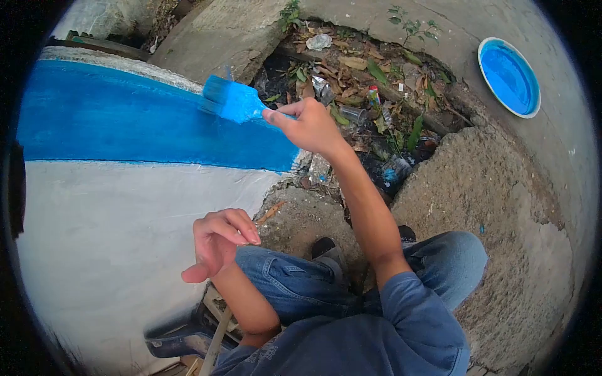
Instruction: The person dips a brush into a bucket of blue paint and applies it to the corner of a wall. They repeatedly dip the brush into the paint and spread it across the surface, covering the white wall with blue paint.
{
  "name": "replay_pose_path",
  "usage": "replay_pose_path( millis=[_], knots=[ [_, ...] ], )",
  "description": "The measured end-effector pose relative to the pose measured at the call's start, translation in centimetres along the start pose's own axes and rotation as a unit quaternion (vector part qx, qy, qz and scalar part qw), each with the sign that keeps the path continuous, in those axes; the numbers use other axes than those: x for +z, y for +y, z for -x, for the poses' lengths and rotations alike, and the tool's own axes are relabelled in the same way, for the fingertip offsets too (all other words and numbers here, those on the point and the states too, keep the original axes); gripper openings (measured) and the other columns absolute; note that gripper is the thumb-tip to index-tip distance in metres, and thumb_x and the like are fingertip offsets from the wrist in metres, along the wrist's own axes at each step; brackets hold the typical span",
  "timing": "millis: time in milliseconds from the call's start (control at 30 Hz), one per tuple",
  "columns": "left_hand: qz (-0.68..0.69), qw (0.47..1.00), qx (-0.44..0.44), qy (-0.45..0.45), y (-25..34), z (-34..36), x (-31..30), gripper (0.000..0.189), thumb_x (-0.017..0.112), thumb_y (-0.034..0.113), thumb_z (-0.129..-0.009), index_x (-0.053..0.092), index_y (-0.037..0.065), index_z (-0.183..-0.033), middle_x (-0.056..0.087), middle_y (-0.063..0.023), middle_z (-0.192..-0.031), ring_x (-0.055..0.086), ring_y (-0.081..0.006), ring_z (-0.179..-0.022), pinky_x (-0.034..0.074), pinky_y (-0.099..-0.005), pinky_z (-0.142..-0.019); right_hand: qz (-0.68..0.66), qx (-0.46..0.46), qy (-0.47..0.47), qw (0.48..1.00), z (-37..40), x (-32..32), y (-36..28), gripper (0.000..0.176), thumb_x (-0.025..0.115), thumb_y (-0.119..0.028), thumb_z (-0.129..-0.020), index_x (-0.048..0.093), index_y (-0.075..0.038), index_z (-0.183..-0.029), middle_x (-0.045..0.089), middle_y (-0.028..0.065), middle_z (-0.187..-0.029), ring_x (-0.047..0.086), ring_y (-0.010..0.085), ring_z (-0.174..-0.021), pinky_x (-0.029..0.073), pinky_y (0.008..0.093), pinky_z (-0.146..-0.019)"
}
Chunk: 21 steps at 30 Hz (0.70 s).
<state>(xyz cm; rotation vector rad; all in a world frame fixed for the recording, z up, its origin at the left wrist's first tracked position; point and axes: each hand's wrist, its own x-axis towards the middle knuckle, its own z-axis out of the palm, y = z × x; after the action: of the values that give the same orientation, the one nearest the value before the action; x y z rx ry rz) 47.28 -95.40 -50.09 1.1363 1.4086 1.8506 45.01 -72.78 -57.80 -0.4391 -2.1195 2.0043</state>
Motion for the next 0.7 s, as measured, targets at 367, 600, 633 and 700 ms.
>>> replay_pose_path(
  millis=[367, 600, 633, 700],
  knots=[
    [-0.029, 0.999, -0.026, -0.004, 0.2, 0.2, 0.7, 0.093, 0.054, 0.082, -0.059, 0.065, -0.006, -0.086, 0.063, -0.0219, -0.083, 0.062, -0.0243, -0.072, 0.045, -0.0269, -0.058, 0.109, 0.202, -0.029, 0.973, -1.0, 2.6, 16.3, 0.046, 0.061, -0.051, -0.075, 0.071, -0.008, -0.084, 0.065, 0.0182, -0.072, 0.065, 0.0313, -0.075, 0.049, 0.0367, -0.075],
    [-0.016, 0.999, -0.033, -0.009, -0.1, 0.1, 0.9, 0.093, 0.055, 0.081, -0.059, 0.064, -0.007, -0.087, 0.062, -0.0223, -0.084, 0.062, -0.0262, -0.073, 0.047, -0.0297, -0.061, 0.273, 0.277, 0.013, 0.921, -0.1, 3.0, 19.3, 0.046, 0.062, -0.046, -0.077, 0.068, -0.001, -0.087, 0.065, 0.0209, -0.091, 0.063, 0.0338, -0.09, 0.05, 0.0424, -0.079],
    [-0.016, 0.999, -0.031, -0.009, -0.1, 0.1, 0.9, 0.093, 0.055, 0.081, -0.058, 0.064, -0.007, -0.087, 0.062, -0.0225, -0.084, 0.062, -0.0265, -0.073, 0.047, -0.0303, -0.062, 0.323, 0.254, 0.055, 0.91, 0.2, 3.5, 19.0, 0.048, 0.063, -0.046, -0.076, 0.067, 0.0, -0.084, 0.065, 0.023, -0.087, 0.064, 0.0352, -0.086, 0.05, 0.0427, -0.075],
    [-0.018, 0.999, -0.031, -0.01, -0.1, 0.2, 0.9, 0.094, 0.056, 0.081, -0.058, 0.064, -0.007, -0.087, 0.061, -0.0226, -0.084, 0.062, -0.0269, -0.073, 0.048, -0.031, -0.062, 0.301, 0.263, 0.026, 0.916, 0.0, 4.0, 18.2, 0.053, 0.063, -0.047, -0.076, 0.064, 0.002, -0.095, 0.063, 0.0243, -0.096, 0.062, 0.037, -0.091, 0.05, 0.0437, -0.079]
  ],
)
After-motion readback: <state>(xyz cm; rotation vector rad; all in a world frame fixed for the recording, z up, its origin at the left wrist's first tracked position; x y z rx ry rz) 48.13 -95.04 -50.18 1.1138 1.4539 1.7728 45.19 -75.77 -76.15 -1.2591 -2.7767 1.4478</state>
